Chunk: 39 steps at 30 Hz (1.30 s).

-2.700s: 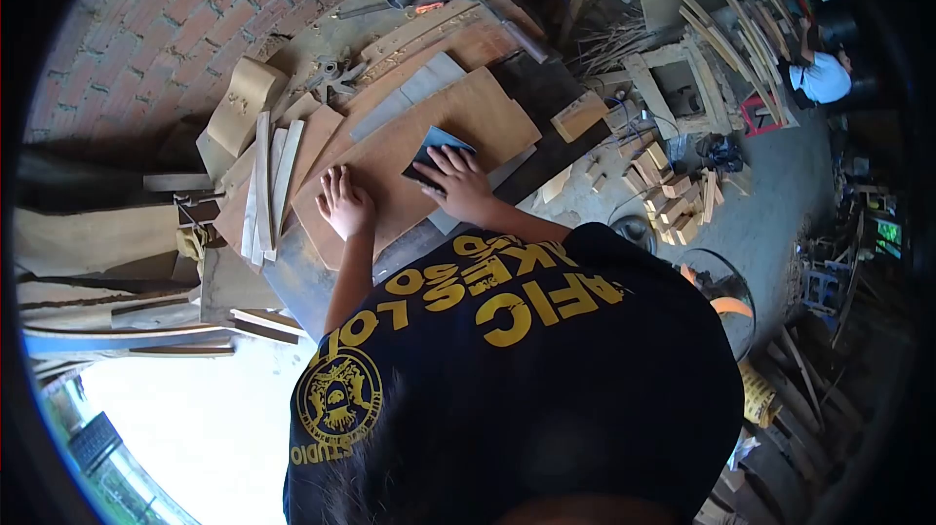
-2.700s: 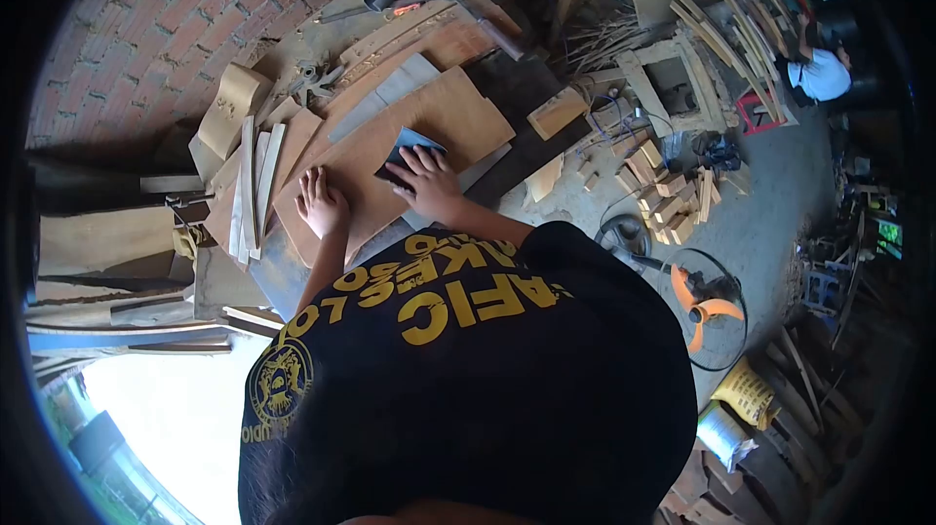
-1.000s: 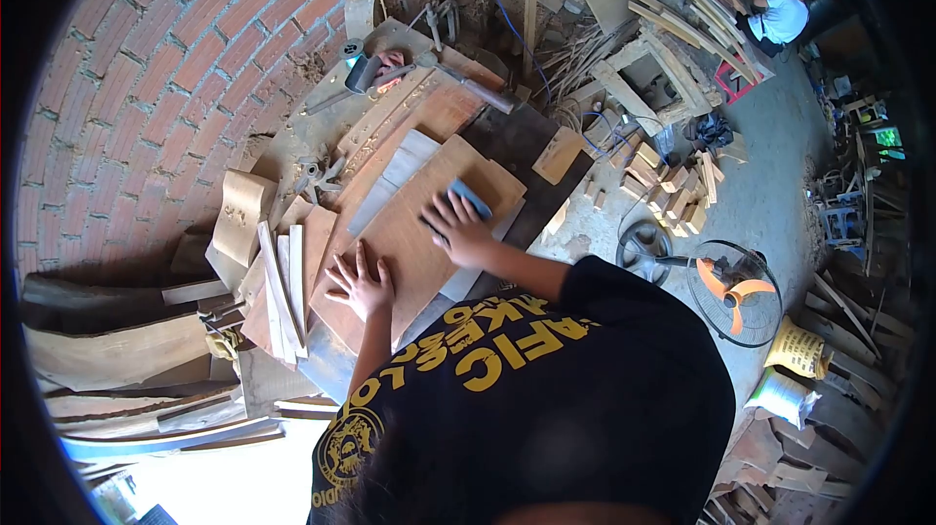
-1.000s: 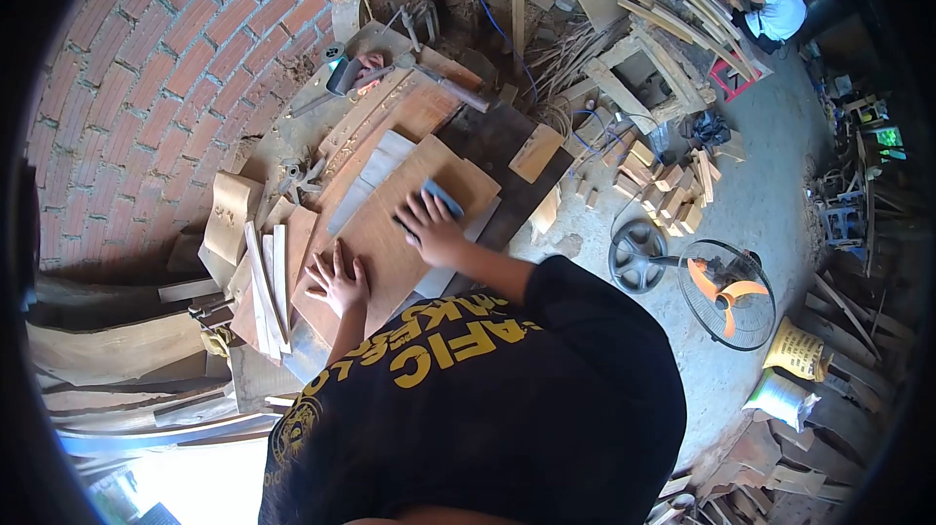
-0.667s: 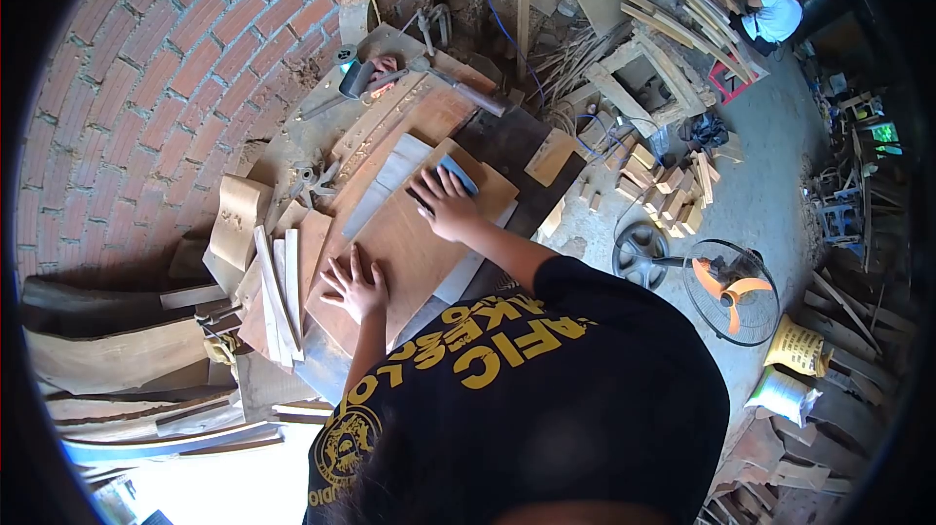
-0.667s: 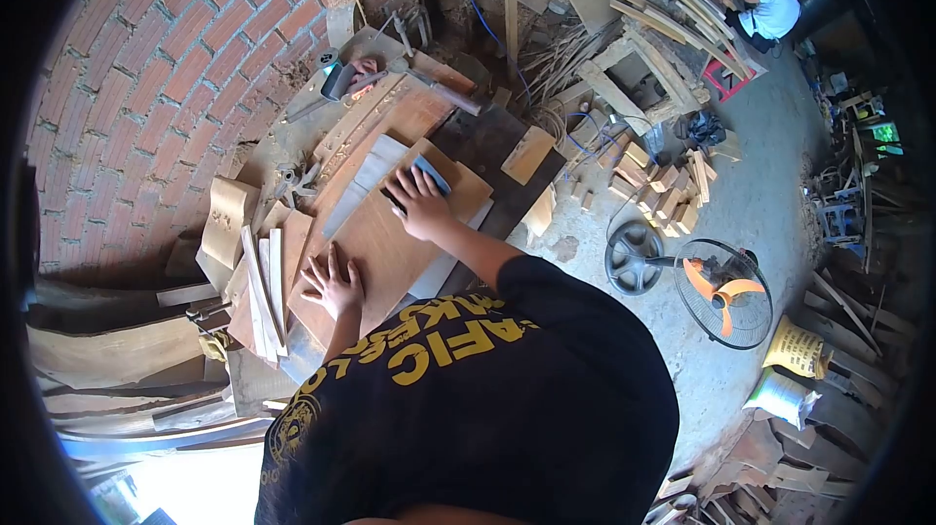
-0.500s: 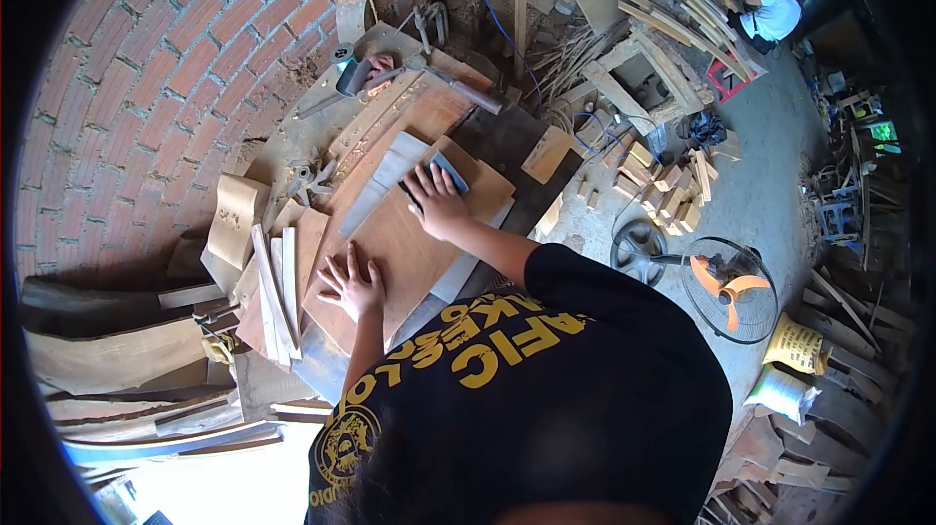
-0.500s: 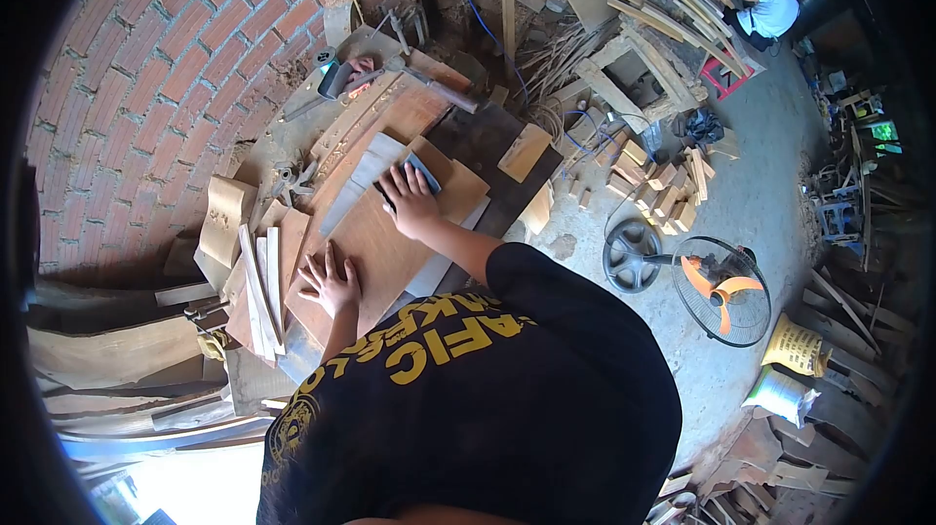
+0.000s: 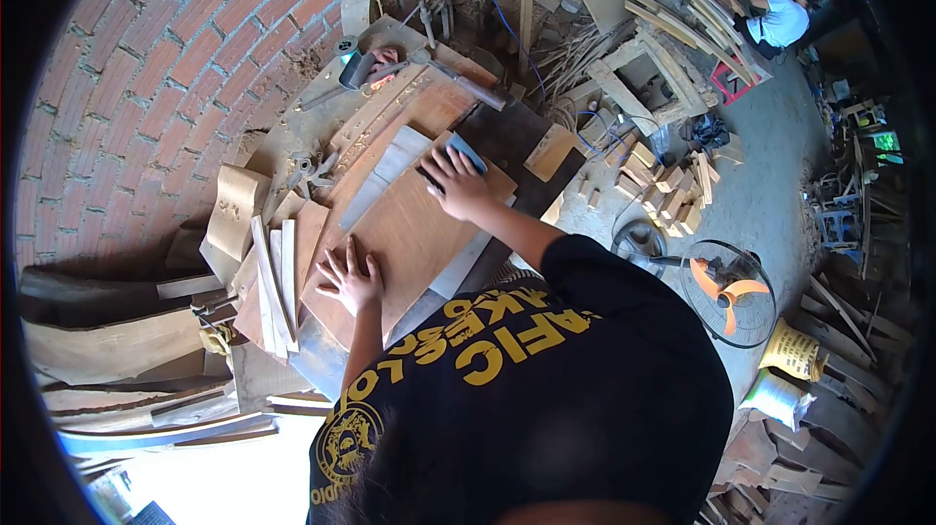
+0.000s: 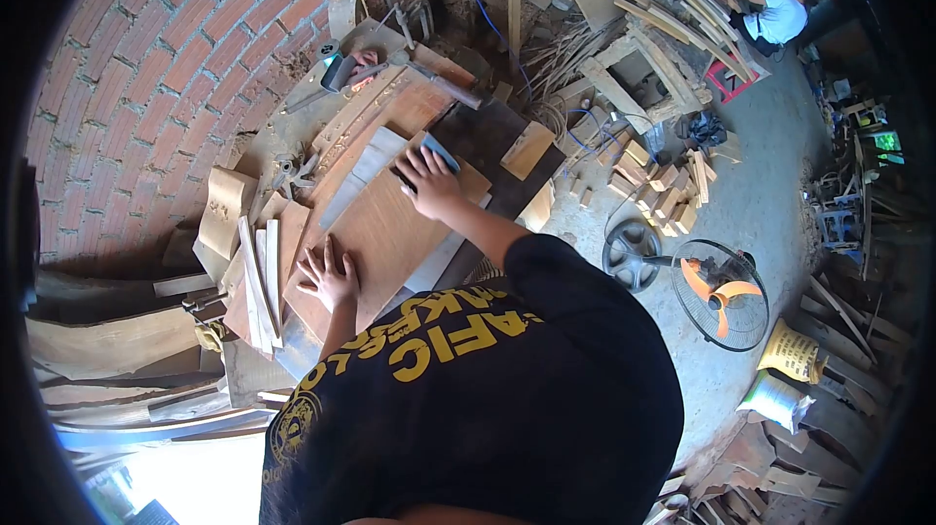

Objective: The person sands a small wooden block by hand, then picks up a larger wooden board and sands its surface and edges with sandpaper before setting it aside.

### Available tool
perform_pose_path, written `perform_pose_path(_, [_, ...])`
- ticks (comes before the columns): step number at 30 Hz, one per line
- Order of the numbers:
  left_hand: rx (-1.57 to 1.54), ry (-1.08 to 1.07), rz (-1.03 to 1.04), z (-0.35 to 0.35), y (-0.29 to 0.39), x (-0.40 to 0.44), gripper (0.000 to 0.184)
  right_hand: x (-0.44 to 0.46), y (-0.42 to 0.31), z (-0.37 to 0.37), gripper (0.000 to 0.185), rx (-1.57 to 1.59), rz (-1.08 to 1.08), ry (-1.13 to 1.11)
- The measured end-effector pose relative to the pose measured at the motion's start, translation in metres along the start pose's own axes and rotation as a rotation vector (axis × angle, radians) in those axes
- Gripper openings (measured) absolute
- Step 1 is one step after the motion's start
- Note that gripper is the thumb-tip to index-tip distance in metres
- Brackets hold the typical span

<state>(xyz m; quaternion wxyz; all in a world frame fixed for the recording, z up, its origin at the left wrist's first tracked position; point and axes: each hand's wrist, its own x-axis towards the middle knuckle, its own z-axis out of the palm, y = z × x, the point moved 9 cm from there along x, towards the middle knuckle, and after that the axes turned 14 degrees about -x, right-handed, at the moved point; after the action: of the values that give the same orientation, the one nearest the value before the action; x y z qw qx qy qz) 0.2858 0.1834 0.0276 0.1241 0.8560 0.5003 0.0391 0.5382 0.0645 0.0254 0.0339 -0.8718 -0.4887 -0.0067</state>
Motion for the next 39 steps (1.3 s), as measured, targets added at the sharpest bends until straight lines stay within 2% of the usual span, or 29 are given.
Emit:
perform_pose_path(3, [-0.013,0.0,-0.003,0.001,0.0,-0.001,0.055,0.031,0.008,0.014,0.056,0.022,0.129,-0.086])
perform_pose_path(6, [-0.024,0.005,-0.003,0.002,-0.001,0.0,0.055,0.018,-0.005,0.012,0.057,0.041,0.15,-0.051])
perform_pose_path(10, [-0.033,0.01,-0.005,0.0,-0.001,0.0,0.055,-0.057,-0.038,0.0,0.059,0.061,-0.107,-0.074])
perform_pose_path(14, [-0.001,-0.02,-0.02,0.004,-0.003,0.001,0.057,-0.102,-0.042,0.003,0.059,0.028,-0.203,-0.067])
perform_pose_path(16, [0.017,-0.035,-0.027,0.004,-0.003,0.001,0.058,-0.09,-0.039,0.002,0.059,0.016,-0.214,-0.03])
perform_pose_path(20, [0.0,-0.002,-0.007,0.004,-0.003,0.0,0.056,-0.033,-0.029,-0.002,0.057,0.047,-0.095,0.032])
perform_pose_path(25, [-0.017,0.027,0.006,0.003,-0.002,0.0,0.055,0.002,-0.034,0.011,0.055,0.058,0.091,-0.045])
perform_pose_path(29, [-0.019,0.032,0.005,0.002,-0.002,0.0,0.055,-0.038,-0.051,0.01,0.056,0.047,-0.076,-0.156])
perform_pose_path(34, [-0.022,0.021,-0.002,0.001,-0.001,0.0,0.055,-0.054,-0.038,0.006,0.053,0.036,-0.15,-0.136])
perform_pose_path(39, [-0.03,0.025,0.004,0.001,-0.001,0.0,0.055,0.009,0.005,0.006,0.051,0.017,0.08,-0.08])
